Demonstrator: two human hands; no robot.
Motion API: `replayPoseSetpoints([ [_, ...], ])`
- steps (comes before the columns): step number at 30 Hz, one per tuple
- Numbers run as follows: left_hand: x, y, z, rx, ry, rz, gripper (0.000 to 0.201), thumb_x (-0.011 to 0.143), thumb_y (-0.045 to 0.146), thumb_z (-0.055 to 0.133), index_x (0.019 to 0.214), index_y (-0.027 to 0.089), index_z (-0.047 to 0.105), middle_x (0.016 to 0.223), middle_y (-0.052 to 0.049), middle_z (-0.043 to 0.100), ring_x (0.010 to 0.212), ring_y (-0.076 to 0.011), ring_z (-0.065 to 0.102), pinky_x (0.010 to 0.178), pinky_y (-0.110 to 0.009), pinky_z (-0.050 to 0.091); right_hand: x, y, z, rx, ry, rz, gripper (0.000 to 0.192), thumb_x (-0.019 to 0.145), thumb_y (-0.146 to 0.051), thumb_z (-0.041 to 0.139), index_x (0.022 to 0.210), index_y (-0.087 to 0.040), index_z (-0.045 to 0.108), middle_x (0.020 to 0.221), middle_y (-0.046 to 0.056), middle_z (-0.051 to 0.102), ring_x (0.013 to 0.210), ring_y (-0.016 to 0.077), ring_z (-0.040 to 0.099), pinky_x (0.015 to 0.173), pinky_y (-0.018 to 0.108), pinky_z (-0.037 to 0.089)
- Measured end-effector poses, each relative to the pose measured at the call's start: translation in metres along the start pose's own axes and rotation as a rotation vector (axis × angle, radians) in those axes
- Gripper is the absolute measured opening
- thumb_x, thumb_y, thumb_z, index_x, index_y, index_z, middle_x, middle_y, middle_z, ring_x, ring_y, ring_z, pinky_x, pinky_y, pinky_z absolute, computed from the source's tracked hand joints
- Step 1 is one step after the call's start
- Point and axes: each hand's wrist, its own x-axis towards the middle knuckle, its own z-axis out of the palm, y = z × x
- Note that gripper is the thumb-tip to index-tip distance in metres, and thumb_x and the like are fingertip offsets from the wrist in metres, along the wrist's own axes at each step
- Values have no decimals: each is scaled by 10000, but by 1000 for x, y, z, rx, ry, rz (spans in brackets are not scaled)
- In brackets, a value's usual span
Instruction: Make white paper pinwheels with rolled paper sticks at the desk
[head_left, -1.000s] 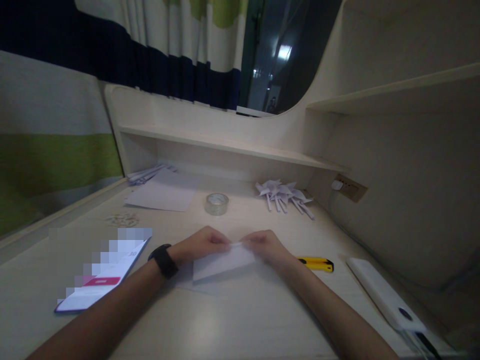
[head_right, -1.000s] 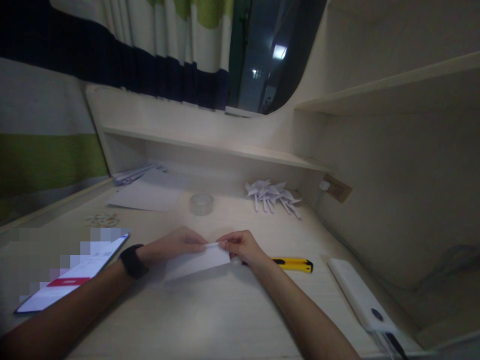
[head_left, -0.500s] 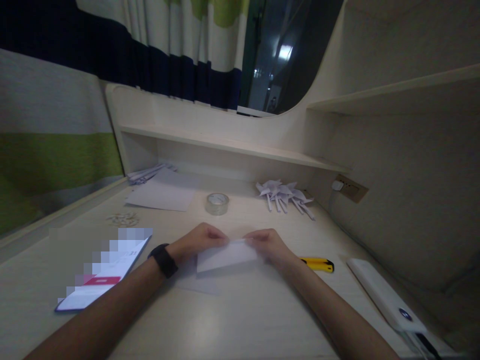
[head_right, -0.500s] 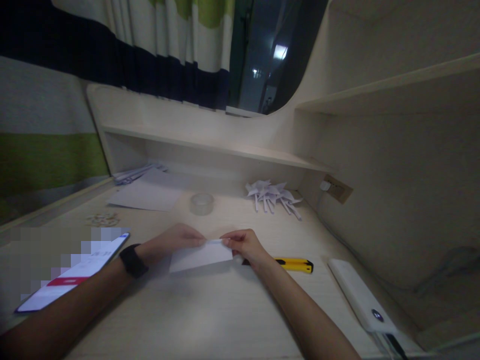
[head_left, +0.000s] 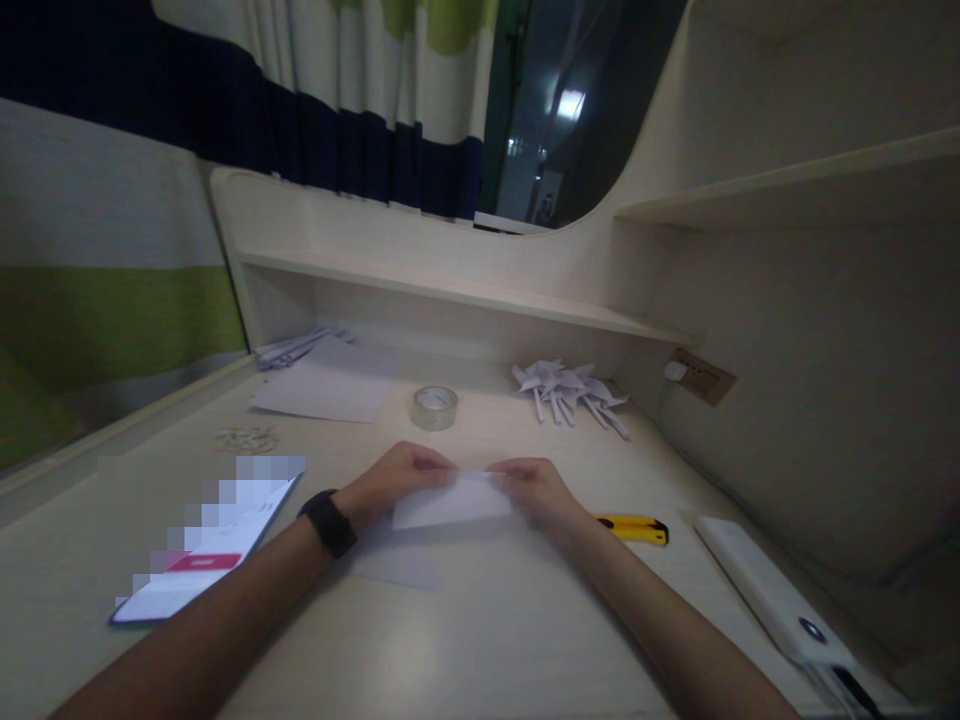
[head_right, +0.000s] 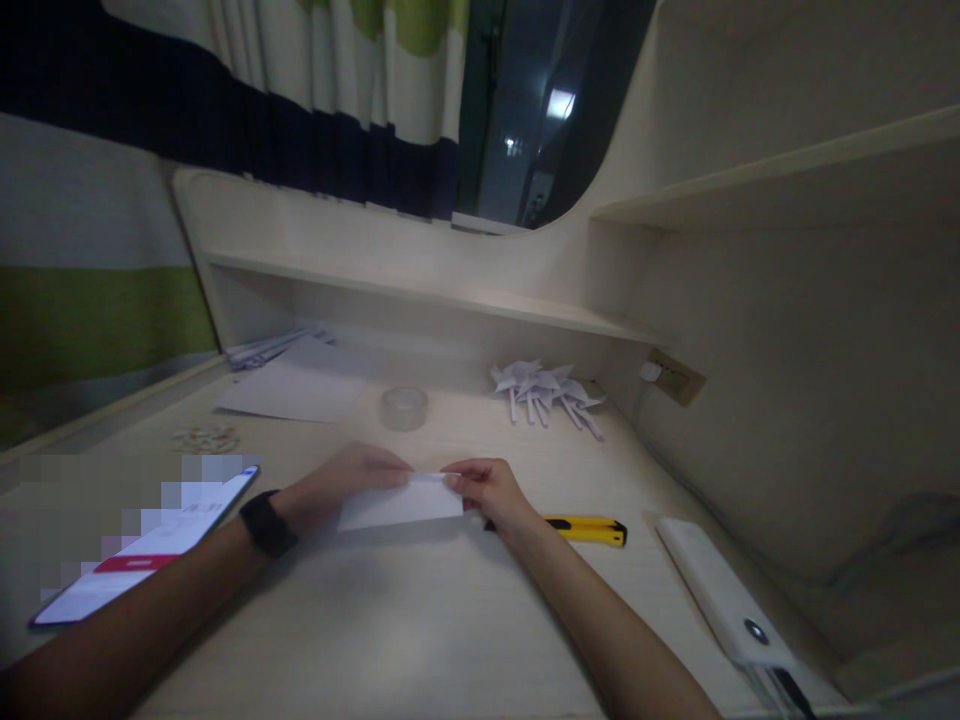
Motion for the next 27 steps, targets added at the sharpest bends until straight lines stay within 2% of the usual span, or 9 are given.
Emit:
replayPoseSetpoints([
  [9,0,1,-1,32,86,24,290,701,338,711,889,120,748,825,-99,740,711,-217,629,651,-313,442,2,0,0,127,5,33,336,615,-363,808,864,-149,734,699,37,681,571,114,569,516,225,424],
  [15,2,-4,-3,-1,67,20,295,694,351,721,898,140,755,809,-87,742,692,-212,624,637,-303,430,2,0,-2,125,-47,35,313,642,-368,790,866,-161,720,678,13,665,565,110,576,513,222,439],
  [20,0,-3,-4,-44,48,22,317,699,361,724,917,134,750,806,-86,738,684,-206,619,634,-298,426,1,1,-2,176,-106,48,328,685,-353,766,952,-169,717,763,32,693,615,120,603,554,241,477],
  [27,0,-3,-5,-243,-6,29,374,719,275,691,1076,164,697,1040,-91,709,867,-229,630,752,-317,445,3,1,-5,213,-69,19,307,664,-322,784,929,-178,730,760,36,703,625,124,612,610,267,496],
])
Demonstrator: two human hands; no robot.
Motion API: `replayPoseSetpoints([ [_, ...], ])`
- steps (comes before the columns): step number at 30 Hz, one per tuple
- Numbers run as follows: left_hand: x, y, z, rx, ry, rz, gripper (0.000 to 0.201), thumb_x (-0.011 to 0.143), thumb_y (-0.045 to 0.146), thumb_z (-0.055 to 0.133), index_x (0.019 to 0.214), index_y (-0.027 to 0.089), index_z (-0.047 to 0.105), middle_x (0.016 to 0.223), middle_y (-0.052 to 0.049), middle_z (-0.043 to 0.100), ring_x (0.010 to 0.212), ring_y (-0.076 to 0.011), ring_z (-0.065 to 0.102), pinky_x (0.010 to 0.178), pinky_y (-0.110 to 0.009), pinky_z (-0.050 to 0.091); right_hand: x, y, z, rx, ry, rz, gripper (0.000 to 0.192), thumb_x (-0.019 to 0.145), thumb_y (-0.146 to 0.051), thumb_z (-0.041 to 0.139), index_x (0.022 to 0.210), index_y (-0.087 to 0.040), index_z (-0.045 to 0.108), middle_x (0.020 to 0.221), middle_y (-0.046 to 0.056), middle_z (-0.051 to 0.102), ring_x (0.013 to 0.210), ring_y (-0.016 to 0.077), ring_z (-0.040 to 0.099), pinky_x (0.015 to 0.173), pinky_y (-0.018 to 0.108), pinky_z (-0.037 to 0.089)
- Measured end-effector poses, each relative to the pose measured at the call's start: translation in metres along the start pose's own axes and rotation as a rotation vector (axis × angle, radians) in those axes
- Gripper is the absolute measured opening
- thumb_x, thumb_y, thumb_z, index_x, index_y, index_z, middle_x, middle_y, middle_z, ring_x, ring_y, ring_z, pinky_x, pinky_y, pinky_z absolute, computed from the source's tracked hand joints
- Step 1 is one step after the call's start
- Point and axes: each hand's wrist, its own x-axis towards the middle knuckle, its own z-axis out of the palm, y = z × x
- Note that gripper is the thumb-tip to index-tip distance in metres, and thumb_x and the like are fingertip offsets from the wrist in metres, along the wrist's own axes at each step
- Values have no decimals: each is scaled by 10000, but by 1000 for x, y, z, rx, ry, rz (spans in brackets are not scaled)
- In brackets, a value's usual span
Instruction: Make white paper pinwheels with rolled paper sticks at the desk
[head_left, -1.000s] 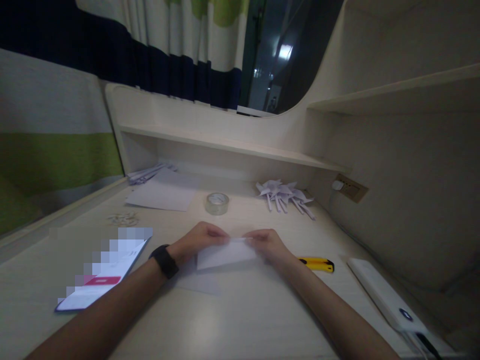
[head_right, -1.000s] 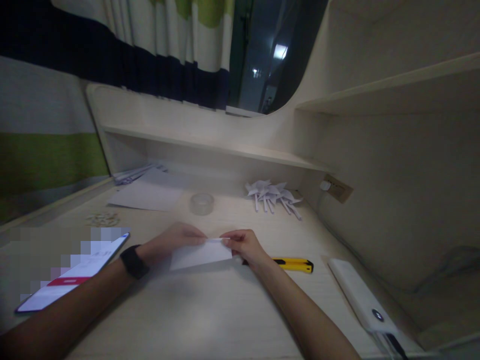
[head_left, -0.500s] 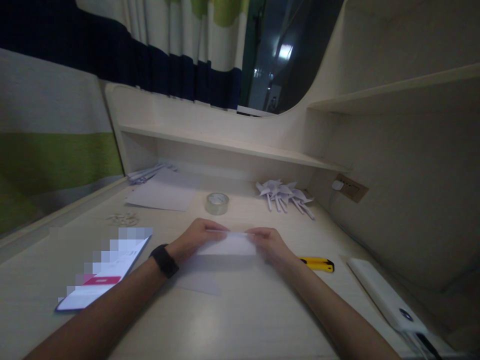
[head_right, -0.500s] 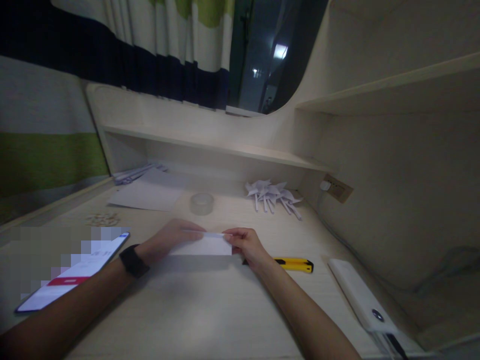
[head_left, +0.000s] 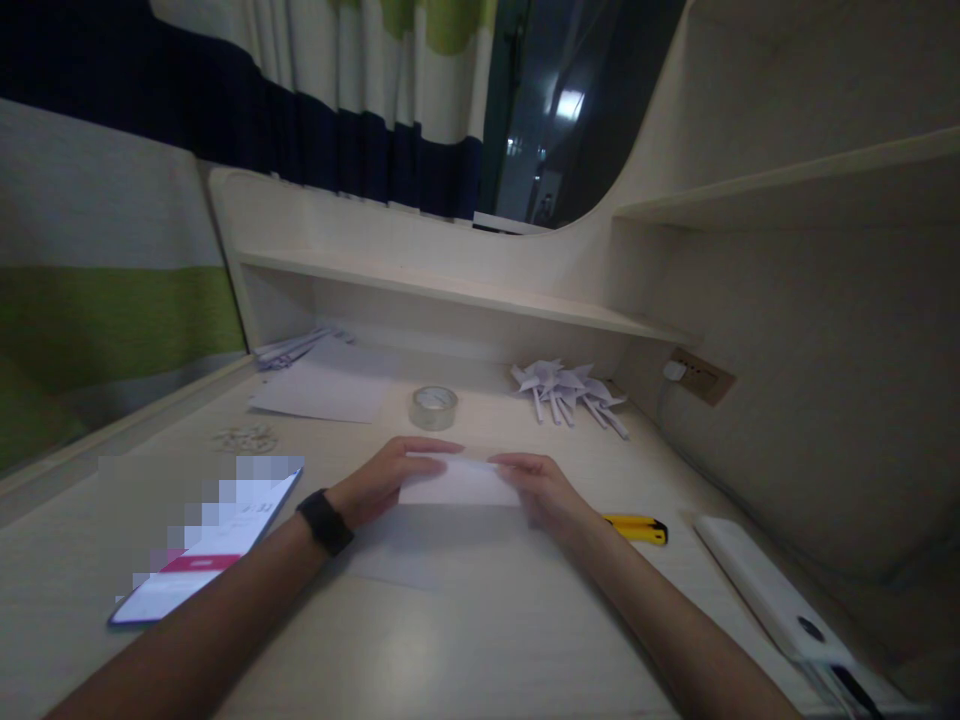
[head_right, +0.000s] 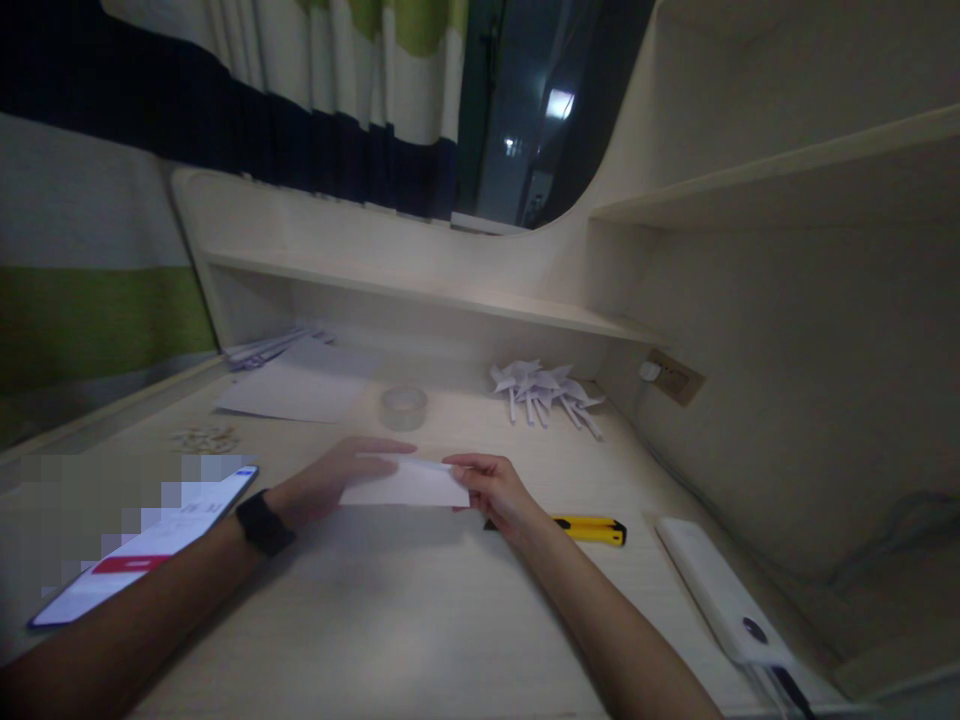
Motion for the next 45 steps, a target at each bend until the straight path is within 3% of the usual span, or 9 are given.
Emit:
replayPoseSetpoints([
  [7,-1,-3,0,-23,-57,-16,343,750,294,678,1067,165,700,1036,-97,706,864,-218,624,753,-317,445,-3,-5,-1,6,-18,25,324,661,-290,785,948,-151,726,779,53,708,651,126,621,612,250,477],
  [11,-3,1,2,-28,-10,3,390,744,302,693,1109,167,672,1076,-103,684,902,-222,619,766,-326,464,-2,-4,0,37,0,19,320,651,-299,795,931,-161,726,793,56,711,649,133,620,613,262,486],
  [17,-6,5,7,-81,0,-116,363,740,354,707,1016,120,681,936,-115,692,771,-202,626,564,-264,500,-2,-7,4,60,12,-18,364,656,-348,790,960,-163,714,834,56,713,684,150,628,632,272,497],
  [22,-8,7,9,-16,15,-105,339,751,331,696,995,96,684,909,-125,697,703,-190,643,466,-216,468,-2,-6,4,-21,-22,-15,338,718,-394,742,961,-160,716,742,36,695,598,126,607,556,245,491],
  [27,-9,10,11,6,1,-88,353,756,327,691,1015,87,679,882,-128,704,713,-198,660,489,-225,491,-2,-8,3,-113,-9,8,423,684,-438,756,997,-159,702,711,34,687,517,120,598,471,239,495],
  [33,-6,5,6,-60,-55,-113,499,780,350,676,1226,144,586,979,-134,701,700,-194,668,494,-241,498,-1,-11,-4,-87,-6,21,411,676,-404,771,999,-160,701,733,41,688,508,118,596,455,244,509],
  [39,-2,-3,3,-78,-103,-28,477,734,333,728,1155,126,642,960,-127,702,732,-194,641,565,-278,503,-5,-17,-5,-75,-75,8,374,696,-364,761,992,-141,712,772,58,700,576,127,611,517,249,514],
  [45,-3,1,5,-37,-90,-16,417,738,319,714,1094,104,678,812,-98,697,628,-158,605,507,-253,482,-4,-13,-2,-56,-61,7,357,685,-352,768,974,-150,713,737,48,695,568,134,622,510,256,516],
])
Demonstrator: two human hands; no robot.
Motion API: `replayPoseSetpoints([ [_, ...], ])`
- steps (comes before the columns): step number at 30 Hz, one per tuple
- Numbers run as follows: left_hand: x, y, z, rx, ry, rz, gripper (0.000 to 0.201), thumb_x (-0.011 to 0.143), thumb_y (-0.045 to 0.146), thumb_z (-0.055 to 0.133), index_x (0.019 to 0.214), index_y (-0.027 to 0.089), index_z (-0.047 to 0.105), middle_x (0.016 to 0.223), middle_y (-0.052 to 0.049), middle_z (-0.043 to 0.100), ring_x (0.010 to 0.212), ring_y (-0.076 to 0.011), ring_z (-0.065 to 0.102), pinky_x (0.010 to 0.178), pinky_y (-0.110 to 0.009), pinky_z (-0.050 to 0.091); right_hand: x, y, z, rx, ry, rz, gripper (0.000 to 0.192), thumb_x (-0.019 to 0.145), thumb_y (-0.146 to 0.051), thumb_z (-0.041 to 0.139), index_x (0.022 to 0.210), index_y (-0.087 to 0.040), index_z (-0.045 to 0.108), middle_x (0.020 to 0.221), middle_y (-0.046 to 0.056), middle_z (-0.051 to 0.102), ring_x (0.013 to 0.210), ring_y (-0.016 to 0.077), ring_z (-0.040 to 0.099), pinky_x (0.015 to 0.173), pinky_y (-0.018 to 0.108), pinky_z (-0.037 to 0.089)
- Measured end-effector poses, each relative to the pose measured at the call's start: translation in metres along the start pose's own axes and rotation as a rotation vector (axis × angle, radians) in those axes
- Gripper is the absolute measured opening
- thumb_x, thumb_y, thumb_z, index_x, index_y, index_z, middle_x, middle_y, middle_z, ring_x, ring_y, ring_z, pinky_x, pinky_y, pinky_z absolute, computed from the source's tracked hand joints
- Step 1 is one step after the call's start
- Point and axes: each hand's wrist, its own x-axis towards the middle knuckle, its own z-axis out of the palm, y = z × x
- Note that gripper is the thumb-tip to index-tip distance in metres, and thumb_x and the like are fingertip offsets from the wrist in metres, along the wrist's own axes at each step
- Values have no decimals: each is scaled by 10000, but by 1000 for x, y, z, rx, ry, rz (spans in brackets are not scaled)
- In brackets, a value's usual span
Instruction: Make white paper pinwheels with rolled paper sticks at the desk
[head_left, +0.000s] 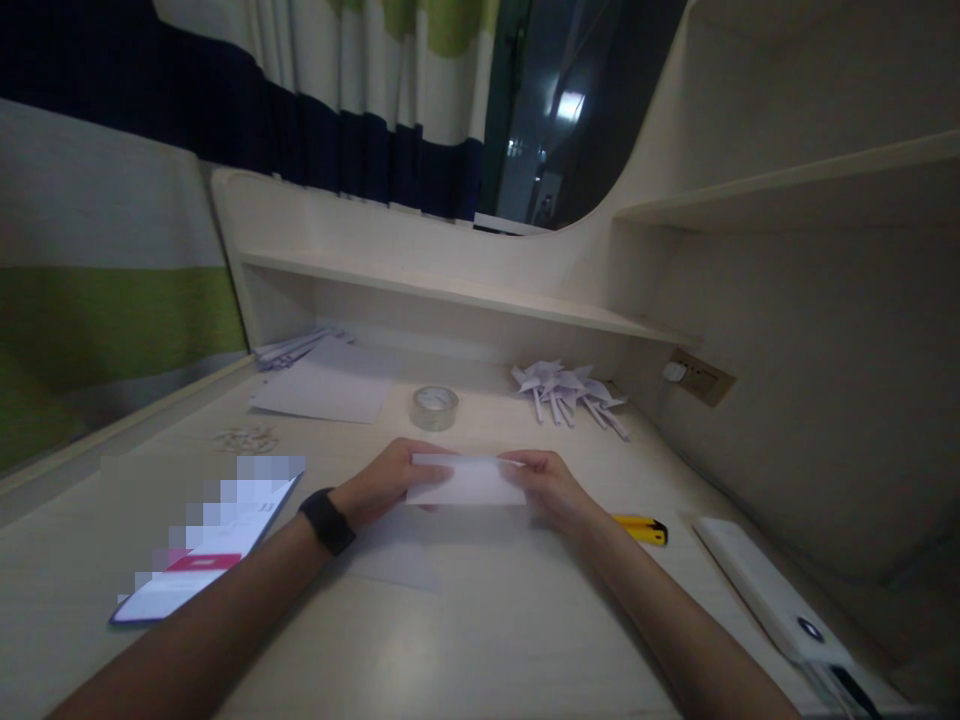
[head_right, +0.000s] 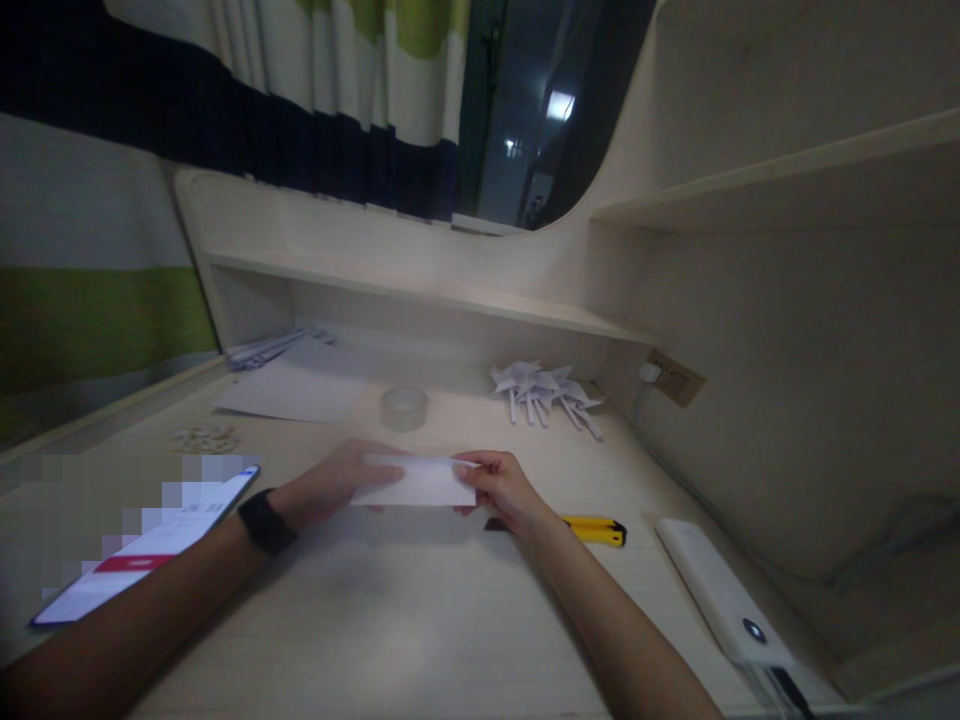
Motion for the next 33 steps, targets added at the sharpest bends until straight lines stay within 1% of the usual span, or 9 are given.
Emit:
replayPoseSetpoints([
  [4,0,1,0,47,15,-12,397,734,322,707,1065,103,692,829,-102,697,644,-161,607,489,-235,475,0,2,-2,21,-14,24,370,667,-332,777,990,-167,706,745,43,692,559,135,622,499,263,526],
  [6,0,1,0,52,19,-19,397,738,325,700,1073,111,690,858,-107,698,668,-167,614,492,-230,478,-2,0,-3,40,-54,32,415,657,-323,781,1031,-167,694,762,46,690,566,138,627,501,263,531],
  [9,1,0,-2,44,26,-16,402,734,325,702,1083,125,688,879,-105,699,668,-164,615,494,-232,486,-4,-6,-2,78,-102,33,431,717,-399,726,1062,-144,681,746,64,683,575,155,637,499,274,543],
  [12,2,-2,-2,50,45,-17,396,723,318,713,1073,132,695,880,-100,706,664,-167,615,501,-246,496,-4,-7,0,73,-70,25,421,777,-480,654,1001,-127,702,693,69,669,548,152,628,472,266,540],
  [19,5,-7,-5,48,69,-5,312,714,284,727,983,126,731,802,-100,717,648,-183,631,508,-262,493,-2,-2,1,6,7,10,343,698,-375,759,960,-157,717,790,58,691,566,125,629,490,235,533],
  [23,5,-6,-6,36,29,8,286,726,272,722,972,127,731,760,-87,710,634,-165,621,531,-256,482,-2,-2,1,10,46,14,324,674,-360,779,929,-168,726,828,61,694,594,127,641,524,243,541],
  [28,1,2,-3,93,-9,28,295,744,324,714,963,128,728,820,-81,704,666,-153,600,549,-245,469,-1,-1,0,17,33,-4,327,678,-338,779,946,-160,722,857,74,699,655,143,657,584,265,551],
  [31,1,4,-1,181,24,42,318,766,386,681,918,111,734,787,-84,699,640,-159,592,524,-251,469,0,2,-2,15,17,-1,331,674,-322,782,956,-161,718,869,76,703,668,143,658,596,268,555],
  [33,2,3,-1,227,61,42,343,752,396,687,943,114,728,828,-93,706,657,-173,604,514,-256,479,0,4,-2,18,9,-3,334,662,-316,790,950,-165,718,856,67,705,656,139,656,596,269,556],
])
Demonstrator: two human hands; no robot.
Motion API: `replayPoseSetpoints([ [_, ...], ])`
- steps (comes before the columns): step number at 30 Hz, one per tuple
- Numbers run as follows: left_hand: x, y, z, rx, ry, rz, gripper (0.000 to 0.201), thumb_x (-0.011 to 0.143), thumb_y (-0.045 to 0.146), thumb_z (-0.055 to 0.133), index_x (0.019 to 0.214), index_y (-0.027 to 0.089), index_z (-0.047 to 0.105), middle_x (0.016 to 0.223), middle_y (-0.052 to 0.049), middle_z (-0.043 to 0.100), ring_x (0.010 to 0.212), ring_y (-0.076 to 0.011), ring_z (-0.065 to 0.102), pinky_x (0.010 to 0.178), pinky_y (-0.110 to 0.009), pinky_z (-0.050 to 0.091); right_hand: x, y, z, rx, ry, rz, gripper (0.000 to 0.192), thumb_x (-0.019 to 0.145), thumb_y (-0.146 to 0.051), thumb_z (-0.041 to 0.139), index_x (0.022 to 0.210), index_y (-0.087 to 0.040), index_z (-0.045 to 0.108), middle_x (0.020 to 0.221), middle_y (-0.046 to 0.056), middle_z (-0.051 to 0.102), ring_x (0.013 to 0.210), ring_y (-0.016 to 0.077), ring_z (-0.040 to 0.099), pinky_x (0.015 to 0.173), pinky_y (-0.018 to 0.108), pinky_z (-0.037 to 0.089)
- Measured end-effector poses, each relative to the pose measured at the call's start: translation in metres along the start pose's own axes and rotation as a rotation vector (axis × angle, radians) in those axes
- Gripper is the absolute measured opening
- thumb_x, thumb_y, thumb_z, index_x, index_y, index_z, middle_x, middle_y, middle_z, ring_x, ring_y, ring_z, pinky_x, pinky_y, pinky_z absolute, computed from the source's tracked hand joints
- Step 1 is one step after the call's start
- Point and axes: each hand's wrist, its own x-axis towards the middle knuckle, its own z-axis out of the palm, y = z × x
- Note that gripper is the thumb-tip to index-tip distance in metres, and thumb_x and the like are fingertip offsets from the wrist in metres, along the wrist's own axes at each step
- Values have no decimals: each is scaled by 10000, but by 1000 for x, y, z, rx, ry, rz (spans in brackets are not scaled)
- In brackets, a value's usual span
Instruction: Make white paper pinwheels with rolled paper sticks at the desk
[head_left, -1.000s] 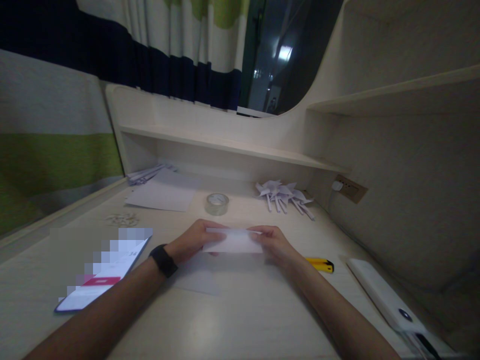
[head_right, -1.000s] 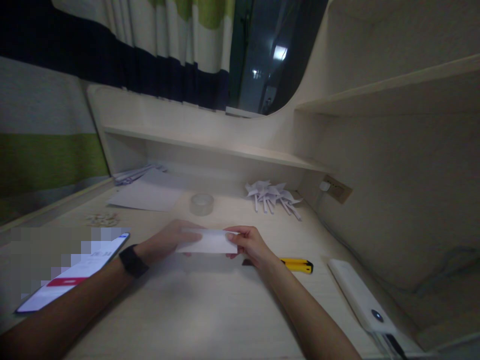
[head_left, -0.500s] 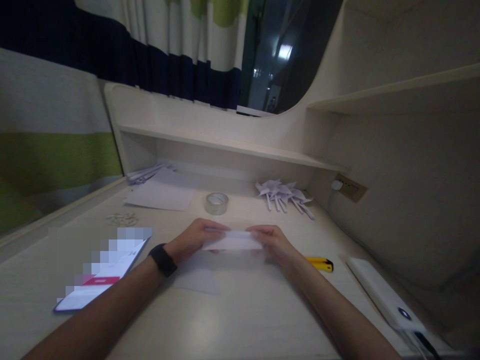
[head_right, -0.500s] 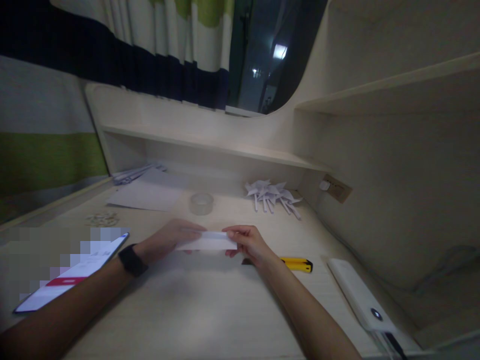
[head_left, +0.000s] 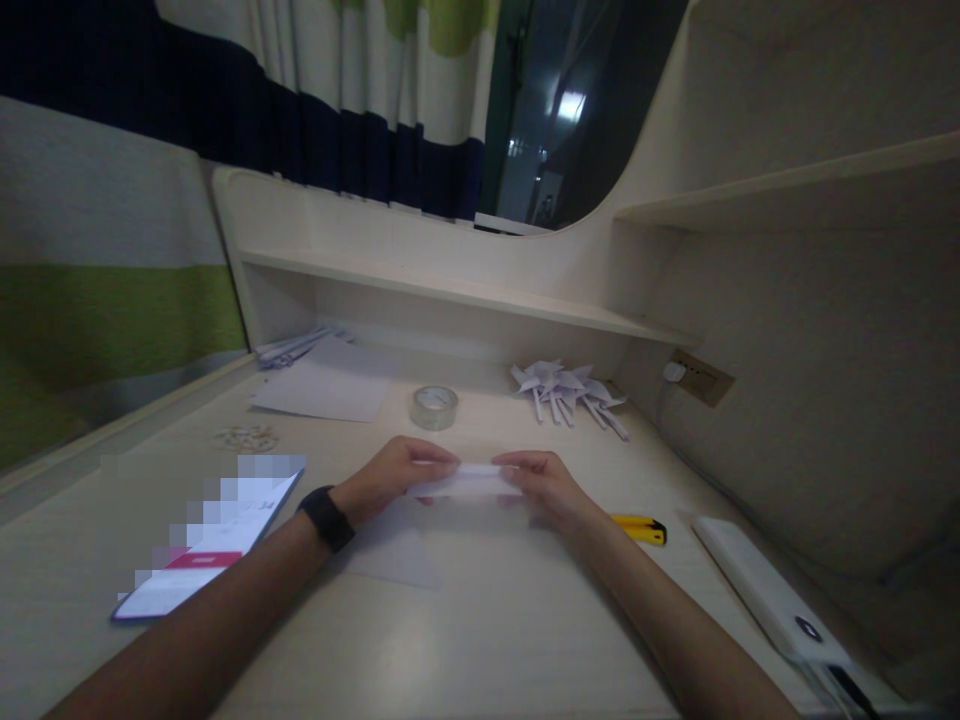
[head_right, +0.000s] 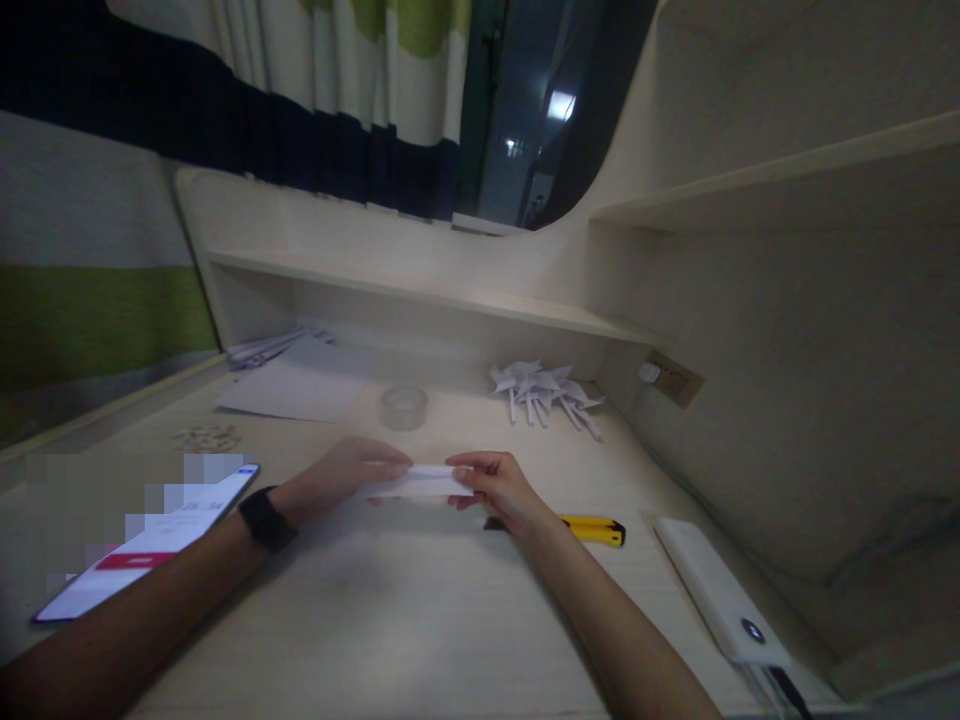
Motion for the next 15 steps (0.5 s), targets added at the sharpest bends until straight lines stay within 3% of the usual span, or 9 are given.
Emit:
replayPoseSetpoints([
  [4,2,-4,-1,79,59,22,390,724,372,707,1026,127,709,982,-118,712,759,-217,644,559,-283,509,1,2,3,-48,25,-4,350,643,-339,801,936,-163,722,765,37,698,574,118,634,543,249,541],
  [9,3,-3,-3,212,74,51,365,716,377,704,981,126,733,958,-112,734,842,-254,664,725,-341,510,3,5,4,-97,67,0,388,615,-353,815,932,-146,729,657,20,677,490,103,596,466,218,494],
  [15,3,-4,-4,261,23,66,371,759,405,666,1010,139,728,887,-88,746,724,-219,670,621,-285,496,2,2,2,-50,62,-7,346,627,-347,811,896,-142,735,728,47,702,546,113,611,514,237,516],
])
